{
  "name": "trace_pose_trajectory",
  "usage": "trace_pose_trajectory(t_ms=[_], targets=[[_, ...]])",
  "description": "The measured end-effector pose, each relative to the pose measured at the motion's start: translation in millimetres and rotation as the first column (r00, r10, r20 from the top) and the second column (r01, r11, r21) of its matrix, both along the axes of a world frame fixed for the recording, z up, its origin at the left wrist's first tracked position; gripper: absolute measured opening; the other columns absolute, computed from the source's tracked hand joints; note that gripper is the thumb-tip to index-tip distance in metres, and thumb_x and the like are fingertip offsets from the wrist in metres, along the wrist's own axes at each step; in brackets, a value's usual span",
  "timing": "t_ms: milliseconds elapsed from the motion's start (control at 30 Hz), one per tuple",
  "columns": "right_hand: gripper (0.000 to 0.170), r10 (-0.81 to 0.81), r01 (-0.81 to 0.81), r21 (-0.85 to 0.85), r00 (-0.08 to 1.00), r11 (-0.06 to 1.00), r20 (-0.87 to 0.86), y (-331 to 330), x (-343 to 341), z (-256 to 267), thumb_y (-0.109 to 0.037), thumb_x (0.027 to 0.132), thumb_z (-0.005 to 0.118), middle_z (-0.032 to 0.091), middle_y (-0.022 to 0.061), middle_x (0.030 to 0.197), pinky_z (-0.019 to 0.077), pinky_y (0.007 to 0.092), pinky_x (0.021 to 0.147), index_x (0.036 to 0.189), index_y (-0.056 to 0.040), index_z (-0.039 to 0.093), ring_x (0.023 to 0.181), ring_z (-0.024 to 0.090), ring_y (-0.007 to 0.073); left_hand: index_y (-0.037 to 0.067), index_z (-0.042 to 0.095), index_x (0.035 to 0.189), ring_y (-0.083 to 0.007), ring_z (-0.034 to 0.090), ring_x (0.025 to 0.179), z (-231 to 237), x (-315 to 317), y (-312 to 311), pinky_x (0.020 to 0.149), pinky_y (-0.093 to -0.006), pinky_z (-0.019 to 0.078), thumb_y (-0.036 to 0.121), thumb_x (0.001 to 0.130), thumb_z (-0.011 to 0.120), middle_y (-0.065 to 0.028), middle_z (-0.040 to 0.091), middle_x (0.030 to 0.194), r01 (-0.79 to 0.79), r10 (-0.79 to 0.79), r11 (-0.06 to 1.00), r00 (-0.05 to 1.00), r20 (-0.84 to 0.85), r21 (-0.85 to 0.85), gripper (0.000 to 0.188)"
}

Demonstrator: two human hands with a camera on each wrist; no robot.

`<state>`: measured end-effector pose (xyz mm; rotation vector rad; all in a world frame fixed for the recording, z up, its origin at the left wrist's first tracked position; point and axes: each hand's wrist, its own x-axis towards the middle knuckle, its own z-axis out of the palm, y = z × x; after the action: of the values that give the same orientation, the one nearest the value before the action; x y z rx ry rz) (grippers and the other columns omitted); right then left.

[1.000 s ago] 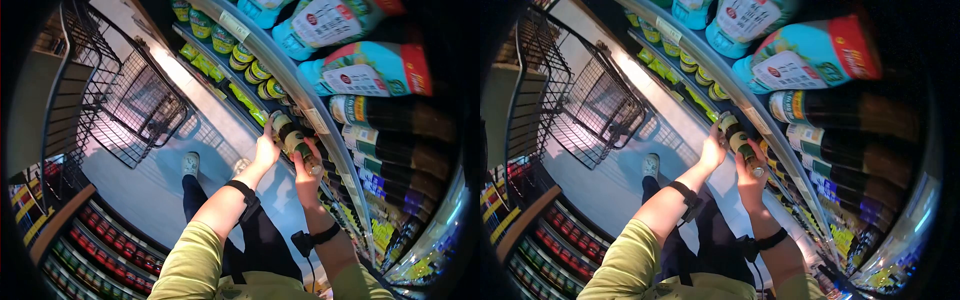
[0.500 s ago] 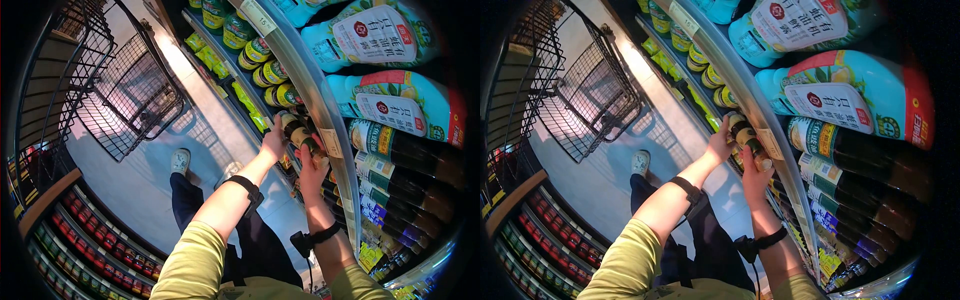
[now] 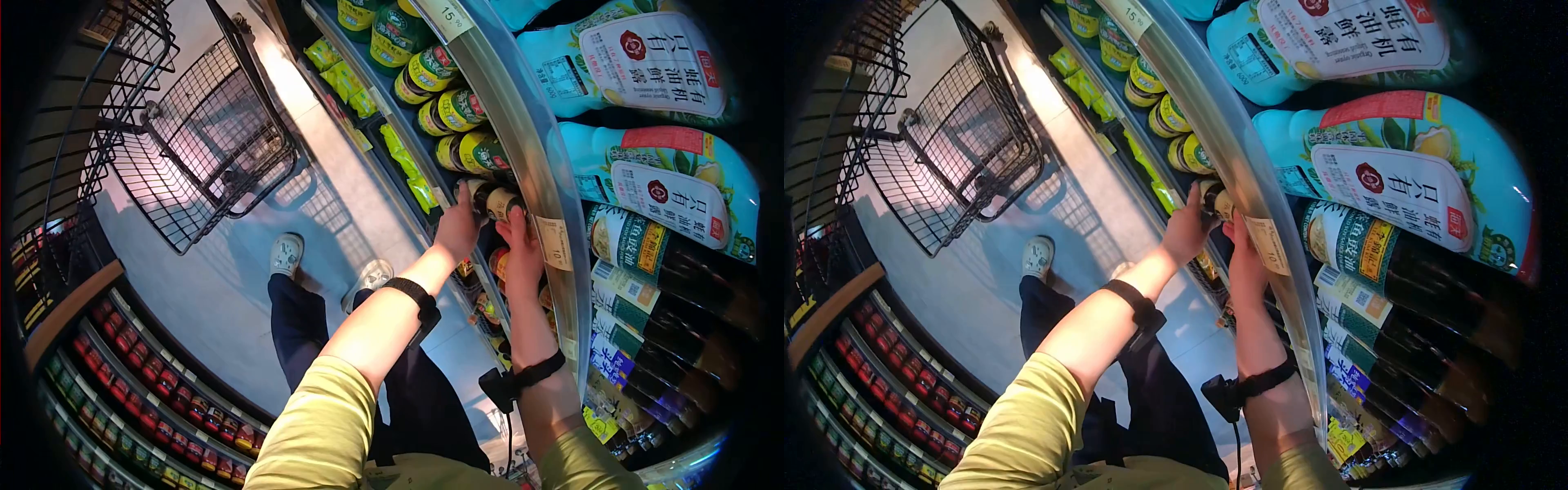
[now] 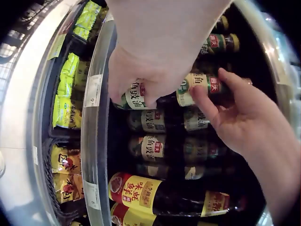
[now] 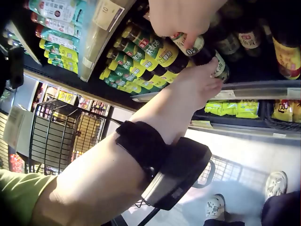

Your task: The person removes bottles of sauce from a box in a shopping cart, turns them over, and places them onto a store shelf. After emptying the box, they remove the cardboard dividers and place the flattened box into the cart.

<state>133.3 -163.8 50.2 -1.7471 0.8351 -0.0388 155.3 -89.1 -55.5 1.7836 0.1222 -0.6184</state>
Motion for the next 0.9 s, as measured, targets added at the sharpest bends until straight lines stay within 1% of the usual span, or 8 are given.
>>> trace_pose_trajectory(t_ms=[67,133,300,367,467,567,800,900], targets=[[0.059,0.019,-0.019,0.030,1.000,0.999,-0.018,3.5,5.9,6.7,-0.041,0.087,0.066,0.062,0.0147,0.103,0.0485,0.0291,0.086,0.119,0.0059,0.052,0.094,0.064,0.0210,0.000,0.025,0.142,-0.0395,0.062,0.093,8.1,2.0,-0.8,0.079,-0.0440,0.0494,0.019,0.073,0.076,-0.0212,0.064,0.101,0.005,-0.003,0.999,0.999,-0.045,0.053,0.088],[0.056,0.026,-0.025,0.013,0.998,1.000,-0.050,3.6,7.5,8.6,-0.040,0.088,0.066,0.062,0.0143,0.105,0.0480,0.0291,0.086,0.118,0.0046,0.052,0.094,0.063,0.0205,0.003,0.034,0.137,-0.0403,0.055,0.103,23.9,3.1,1.5,0.088,-0.0446,0.0452,0.016,0.070,0.077,-0.0205,0.057,0.115,-0.098,0.034,0.962,0.970,0.243,0.257,0.081],[0.031,0.209,-0.219,-0.173,0.975,0.960,-0.075,-30.2,-18.7,-14.1,-0.023,0.092,0.055,0.061,0.0118,0.108,0.0461,0.0283,0.087,0.113,0.0004,0.055,0.093,0.062,0.0188,0.003,0.040,0.131,-0.0384,0.047,0.116,33.2,7.0,-4.0,0.097,-0.0408,0.0417,0.014,0.067,0.078,-0.0215,0.047,0.128,-0.096,0.036,0.979,0.950,0.309,0.179,0.075],[0.021,0.368,-0.422,-0.611,0.903,0.670,-0.221,-47.5,-27.5,-18.3,-0.008,0.091,0.043,0.063,0.0094,0.101,0.0449,0.0279,0.087,0.099,-0.0004,0.061,0.093,0.061,0.0181,0.002,0.041,0.131,-0.0385,0.047,0.115,26.9,4.3,-8.4,0.097,-0.0410,0.0418,0.012,0.066,0.078,-0.0217,0.048,0.127,-0.129,0.066,0.980,0.929,0.365,0.152,0.075],[0.025,0.369,-0.306,-0.746,0.926,0.591,-0.087,-81.5,-38.7,-56.2,-0.001,0.090,0.037,0.065,0.0078,0.092,0.0461,0.0272,0.084,0.094,0.0004,0.062,0.090,0.061,0.0170,0.000,0.040,0.131,-0.0397,0.046,0.118,20.1,3.7,-9.0,0.101,-0.0417,0.0394,0.008,0.065,0.077,-0.0230,0.048,0.127,-0.162,0.133,0.986,0.902,0.412,0.036,0.076],[0.024,0.404,-0.372,-0.445,0.914,0.814,-0.025,-53.2,-17.7,-15.6,0.000,0.090,0.037,0.065,0.0075,0.088,0.0472,0.0260,0.081,0.099,0.0016,0.060,0.085,0.061,0.0166,-0.003,0.041,0.130,-0.0407,0.043,0.122,19.3,7.7,-7.2,0.104,-0.0426,0.0368,0.006,0.065,0.076,-0.0248,0.048,0.128,-0.164,0.182,0.983,0.842,0.508,-0.081,0.075],[0.023,0.338,-0.294,-0.445,0.941,0.846,0.022,-44.1,-11.1,-16.9,-0.001,0.090,0.039,0.065,0.0072,0.089,0.0472,0.0257,0.079,0.101,0.0011,0.060,0.085,0.061,0.0160,-0.005,0.044,0.126,-0.0408,0.045,0.121,1.5,11.2,-7.3,0.104,-0.0428,0.0368,0.006,0.061,0.077,-0.0266,0.051,0.124,-0.094,0.178,0.979,0.821,0.542,-0.179,0.075],[0.023,0.306,-0.251,-0.443,0.950,0.861,0.058,-32.1,-88.3,3.1,-0.002,0.090,0.040,0.065,0.0070,0.090,0.0472,0.0256,0.078,0.101,0.0009,0.060,0.085,0.061,0.0158,-0.005,0.047,0.122,-0.0402,0.048,0.116,-0.2,17.3,-5.8,0.100,-0.0424,0.0394,0.006,0.057,0.078,-0.0252,0.054,0.118,-0.087,0.164,0.983,0.811,0.562,-0.161,0.072]])
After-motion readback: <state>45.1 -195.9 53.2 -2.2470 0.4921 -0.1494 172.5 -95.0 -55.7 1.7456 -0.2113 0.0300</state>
